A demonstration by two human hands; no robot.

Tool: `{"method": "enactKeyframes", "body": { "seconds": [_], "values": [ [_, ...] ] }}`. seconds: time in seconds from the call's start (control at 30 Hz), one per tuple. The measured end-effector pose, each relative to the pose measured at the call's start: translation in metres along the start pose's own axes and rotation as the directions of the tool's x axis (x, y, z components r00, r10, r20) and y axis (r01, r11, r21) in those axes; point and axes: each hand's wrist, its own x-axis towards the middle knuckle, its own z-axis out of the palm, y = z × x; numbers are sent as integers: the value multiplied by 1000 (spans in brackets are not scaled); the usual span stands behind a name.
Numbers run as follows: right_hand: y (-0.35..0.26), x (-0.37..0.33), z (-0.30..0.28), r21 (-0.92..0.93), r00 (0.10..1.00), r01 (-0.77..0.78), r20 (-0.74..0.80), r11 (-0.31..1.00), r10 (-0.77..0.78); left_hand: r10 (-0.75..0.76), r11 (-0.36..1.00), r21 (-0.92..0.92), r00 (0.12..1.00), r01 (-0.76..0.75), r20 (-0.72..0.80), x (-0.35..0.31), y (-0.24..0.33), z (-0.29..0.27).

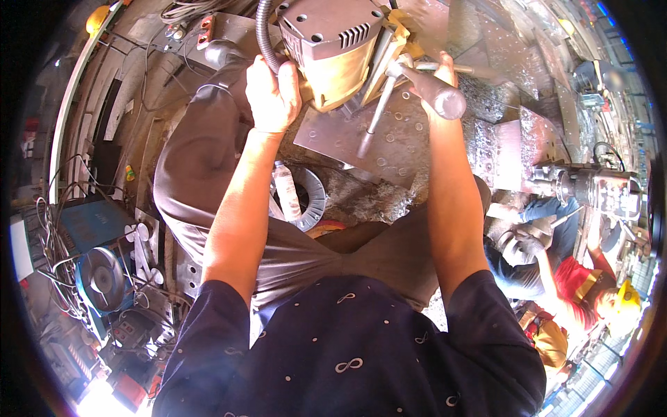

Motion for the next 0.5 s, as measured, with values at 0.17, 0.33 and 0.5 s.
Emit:
{"method": "enactKeyframes", "body": {
  "seconds": [0.17,0.33,0.5],
  "values": [
    [-3,4,-8,204,985,-143,127,969,118,-41,999,-17,998,40,-49,-4,0,6],
    [9,-2,5,33,999,-3,53,999,1,47,999,5,996,-46,-80,-2,-1,8],
    [9,-2,6,-107,992,124,6,986,-124,101,995,9,993,-100,-65,0,-2,8]
  ]
}}
